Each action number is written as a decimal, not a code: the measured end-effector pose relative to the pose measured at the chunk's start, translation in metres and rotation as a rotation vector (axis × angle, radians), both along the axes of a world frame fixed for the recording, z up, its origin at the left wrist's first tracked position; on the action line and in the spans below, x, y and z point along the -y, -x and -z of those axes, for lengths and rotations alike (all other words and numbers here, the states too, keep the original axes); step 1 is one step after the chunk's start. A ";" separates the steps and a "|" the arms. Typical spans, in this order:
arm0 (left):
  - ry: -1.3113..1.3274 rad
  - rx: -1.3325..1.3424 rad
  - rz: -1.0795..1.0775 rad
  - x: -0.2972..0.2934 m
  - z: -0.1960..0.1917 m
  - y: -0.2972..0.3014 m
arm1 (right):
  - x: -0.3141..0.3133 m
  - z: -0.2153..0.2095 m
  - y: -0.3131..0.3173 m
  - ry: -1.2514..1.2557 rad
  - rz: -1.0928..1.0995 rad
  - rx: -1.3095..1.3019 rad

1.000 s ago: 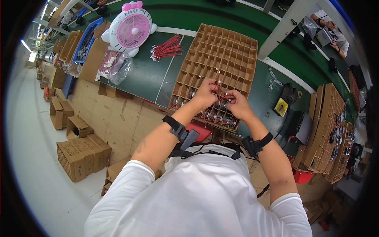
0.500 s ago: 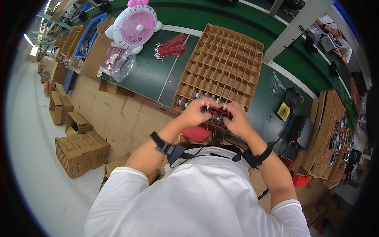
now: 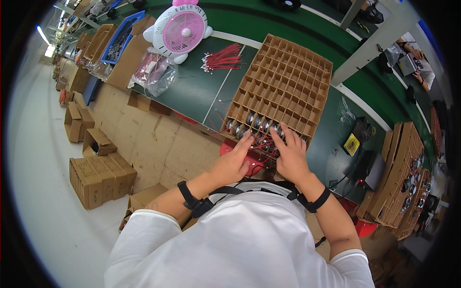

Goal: The recorder organizes electronic motor components into cardboard grid trays and moves trays onto an assembly line bench.

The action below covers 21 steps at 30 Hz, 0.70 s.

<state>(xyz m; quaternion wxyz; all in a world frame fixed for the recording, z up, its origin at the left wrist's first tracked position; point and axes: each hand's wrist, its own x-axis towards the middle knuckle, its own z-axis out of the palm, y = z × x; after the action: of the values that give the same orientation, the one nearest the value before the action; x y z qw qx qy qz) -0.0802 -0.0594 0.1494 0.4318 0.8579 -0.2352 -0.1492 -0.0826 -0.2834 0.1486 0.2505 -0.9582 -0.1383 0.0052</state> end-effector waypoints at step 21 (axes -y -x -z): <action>-0.474 0.433 -0.114 -0.045 0.041 -0.099 | -0.010 0.000 0.026 -0.084 -0.160 -0.038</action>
<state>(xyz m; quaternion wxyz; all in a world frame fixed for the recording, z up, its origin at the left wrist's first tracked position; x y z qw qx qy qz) 0.0184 -0.0144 0.1081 0.1677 0.9580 -0.2322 0.0107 -0.1084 -0.2733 0.1485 0.2917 -0.9325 -0.2098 0.0375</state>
